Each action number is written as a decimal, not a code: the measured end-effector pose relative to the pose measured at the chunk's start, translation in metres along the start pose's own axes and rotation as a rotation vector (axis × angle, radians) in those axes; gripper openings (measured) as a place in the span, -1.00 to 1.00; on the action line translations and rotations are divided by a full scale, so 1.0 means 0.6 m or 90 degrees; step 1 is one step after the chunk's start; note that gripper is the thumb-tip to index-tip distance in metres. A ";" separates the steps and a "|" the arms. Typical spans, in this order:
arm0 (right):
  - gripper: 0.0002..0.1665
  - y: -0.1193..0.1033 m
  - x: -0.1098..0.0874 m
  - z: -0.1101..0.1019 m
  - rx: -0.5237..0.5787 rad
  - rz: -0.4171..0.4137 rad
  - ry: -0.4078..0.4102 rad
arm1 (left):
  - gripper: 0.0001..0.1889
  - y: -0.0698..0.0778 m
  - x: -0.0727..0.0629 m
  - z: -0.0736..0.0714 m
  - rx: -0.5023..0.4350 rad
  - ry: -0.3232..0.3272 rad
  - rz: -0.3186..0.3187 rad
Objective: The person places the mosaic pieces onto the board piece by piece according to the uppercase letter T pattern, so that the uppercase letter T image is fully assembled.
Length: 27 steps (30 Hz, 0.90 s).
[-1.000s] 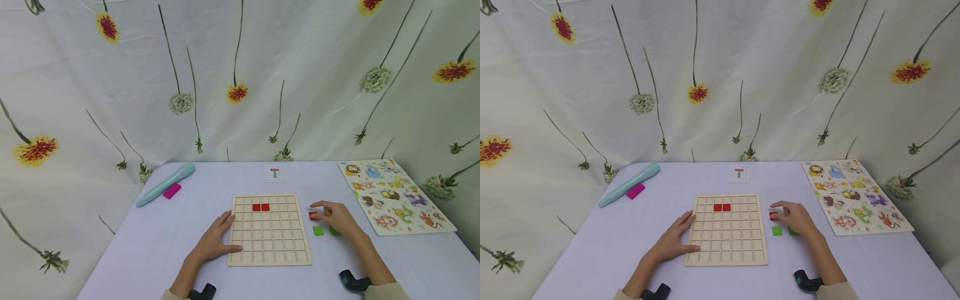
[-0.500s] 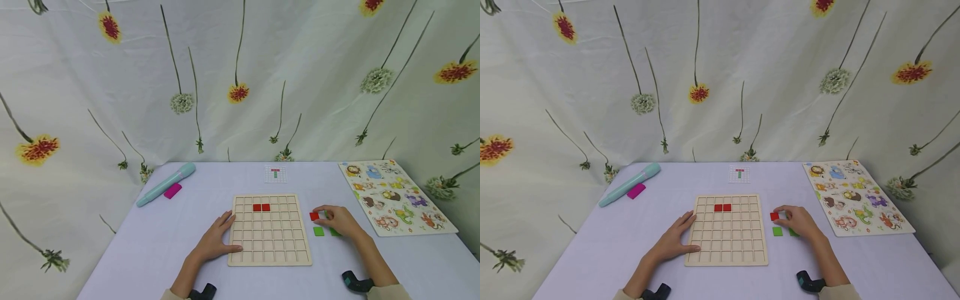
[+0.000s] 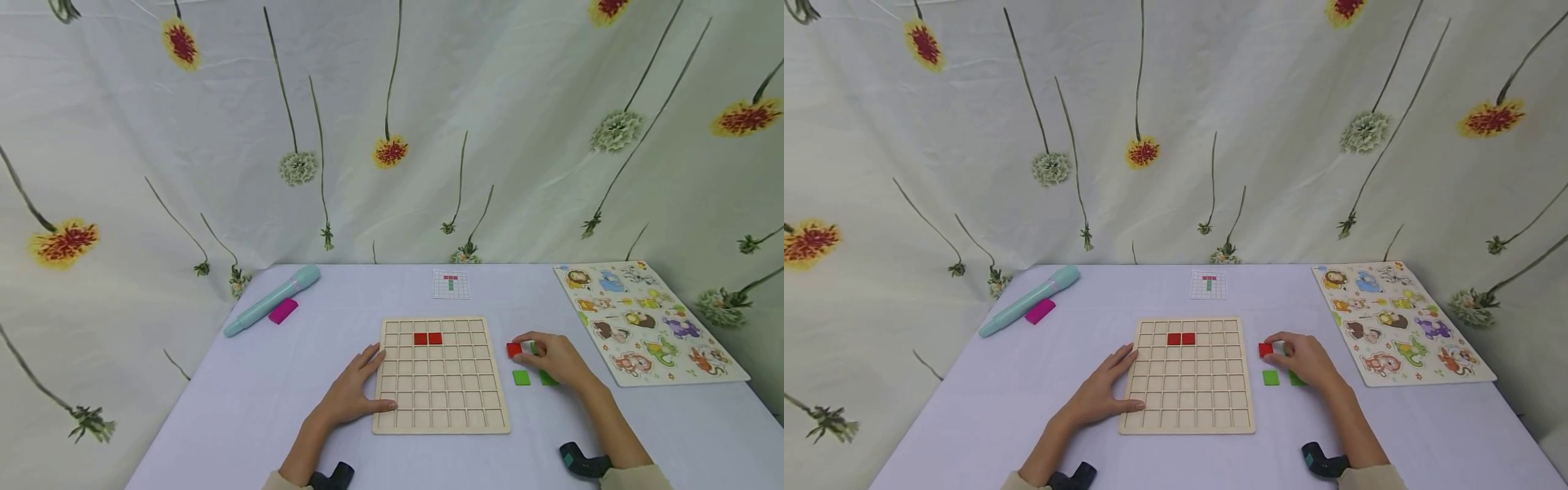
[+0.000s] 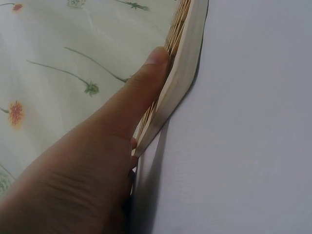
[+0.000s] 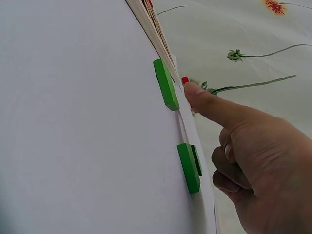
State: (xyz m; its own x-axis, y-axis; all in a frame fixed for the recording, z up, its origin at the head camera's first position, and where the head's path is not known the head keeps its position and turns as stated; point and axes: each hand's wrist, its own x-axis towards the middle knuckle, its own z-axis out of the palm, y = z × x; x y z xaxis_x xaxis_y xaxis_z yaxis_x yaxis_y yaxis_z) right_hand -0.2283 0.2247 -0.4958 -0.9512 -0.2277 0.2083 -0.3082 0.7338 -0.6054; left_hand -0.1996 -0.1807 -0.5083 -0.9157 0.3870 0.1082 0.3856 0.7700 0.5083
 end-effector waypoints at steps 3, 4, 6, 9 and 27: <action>-0.66 -0.008 0.002 -0.002 0.006 -0.001 0.011 | 0.09 0.001 0.001 0.000 -0.002 -0.001 -0.001; -0.66 -0.012 0.003 -0.002 0.008 -0.003 0.014 | 0.09 0.002 0.001 0.000 0.000 -0.001 -0.001; -0.65 -0.019 0.006 -0.001 0.009 -0.010 0.022 | 0.09 0.002 0.001 0.001 0.001 -0.001 -0.001; -0.65 -0.034 0.014 0.003 0.009 -0.013 0.033 | 0.10 0.001 0.001 0.001 0.007 0.000 -0.002; -0.61 -0.138 0.065 0.089 -0.039 -0.032 0.021 | 0.10 -0.001 0.000 0.002 0.003 0.002 0.000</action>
State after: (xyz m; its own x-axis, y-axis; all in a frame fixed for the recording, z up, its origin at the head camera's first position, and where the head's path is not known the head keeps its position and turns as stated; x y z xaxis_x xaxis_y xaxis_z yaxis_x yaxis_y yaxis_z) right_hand -0.2403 0.1206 -0.4786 -0.9334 -0.2445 0.2625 -0.3527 0.7597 -0.5464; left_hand -0.1998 -0.1805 -0.5098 -0.9161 0.3854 0.1110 0.3861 0.7726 0.5039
